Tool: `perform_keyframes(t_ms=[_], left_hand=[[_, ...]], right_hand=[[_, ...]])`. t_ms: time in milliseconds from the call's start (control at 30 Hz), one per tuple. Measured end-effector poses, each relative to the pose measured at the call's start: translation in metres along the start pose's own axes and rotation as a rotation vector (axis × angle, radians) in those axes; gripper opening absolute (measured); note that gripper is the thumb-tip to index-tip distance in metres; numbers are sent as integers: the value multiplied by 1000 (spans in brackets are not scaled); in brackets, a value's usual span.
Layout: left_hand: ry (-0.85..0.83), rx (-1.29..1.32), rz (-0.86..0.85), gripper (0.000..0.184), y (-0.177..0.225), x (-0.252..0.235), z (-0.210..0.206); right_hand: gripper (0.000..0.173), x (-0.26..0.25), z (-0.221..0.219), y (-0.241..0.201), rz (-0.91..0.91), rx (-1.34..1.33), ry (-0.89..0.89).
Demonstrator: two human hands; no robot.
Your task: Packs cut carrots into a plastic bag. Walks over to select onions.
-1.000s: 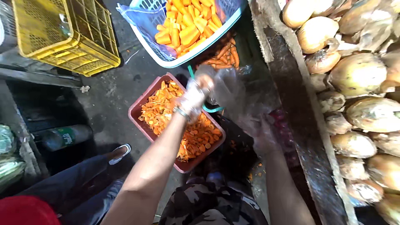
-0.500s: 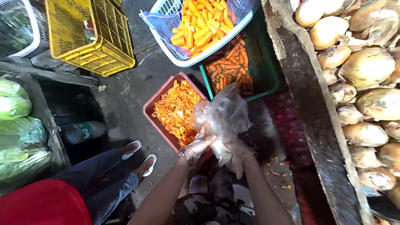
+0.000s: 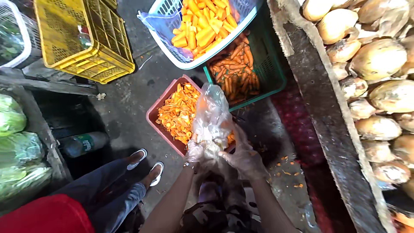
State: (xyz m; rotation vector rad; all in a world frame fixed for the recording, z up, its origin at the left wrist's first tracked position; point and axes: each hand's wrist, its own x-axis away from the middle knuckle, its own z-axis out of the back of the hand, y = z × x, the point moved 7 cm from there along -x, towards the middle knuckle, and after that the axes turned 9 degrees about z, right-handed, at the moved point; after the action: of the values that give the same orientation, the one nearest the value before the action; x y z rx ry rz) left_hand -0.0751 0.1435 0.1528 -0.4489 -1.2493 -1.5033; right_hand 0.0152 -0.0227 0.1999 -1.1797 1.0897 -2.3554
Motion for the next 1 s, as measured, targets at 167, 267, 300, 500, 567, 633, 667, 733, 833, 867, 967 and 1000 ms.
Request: perform_keyframes(t_ms=[167,267,300,500,567,633,667,733,833,867,967,1000], left_hand=[[-351,-41,-2,40,12,29,-15],[-398,-125,27,52,12,30,-11],[-416,-248,8,57,14,32,-10],[-203,-349,-313,91,18,19,31],[-393,-235,-278,125,10,15,21],[-530,-203,-111,136,3,25,4],[-564,-166,-50,129,3,32,-3],[-560,-73,36,108,-1,35,-15],[-402,-77,89,70,-6,27,-22],[-328,-129,114,60,-5,26,-21],[-135,-94,150,57,-8,14,1],[-49,-52,131,56,-11,4,15]], right_hand=[[112,-17,-35,8,-99,84,-439],[95,-18,-53,18,-134,-255,-332],[90,-17,-55,22,-152,-308,-304],[69,-23,-44,52,-1,-190,-342],[52,-11,-32,35,-63,-328,-420],[47,-7,-25,29,-215,-468,-359],[47,-11,-23,27,-215,-535,-285],[52,-24,-32,27,-64,-623,-145],[66,-35,-59,37,-14,-482,-106],[72,-35,-59,39,-3,-398,-135],[84,-41,-47,53,137,-329,-106],[81,-40,-42,65,102,-312,-80]])
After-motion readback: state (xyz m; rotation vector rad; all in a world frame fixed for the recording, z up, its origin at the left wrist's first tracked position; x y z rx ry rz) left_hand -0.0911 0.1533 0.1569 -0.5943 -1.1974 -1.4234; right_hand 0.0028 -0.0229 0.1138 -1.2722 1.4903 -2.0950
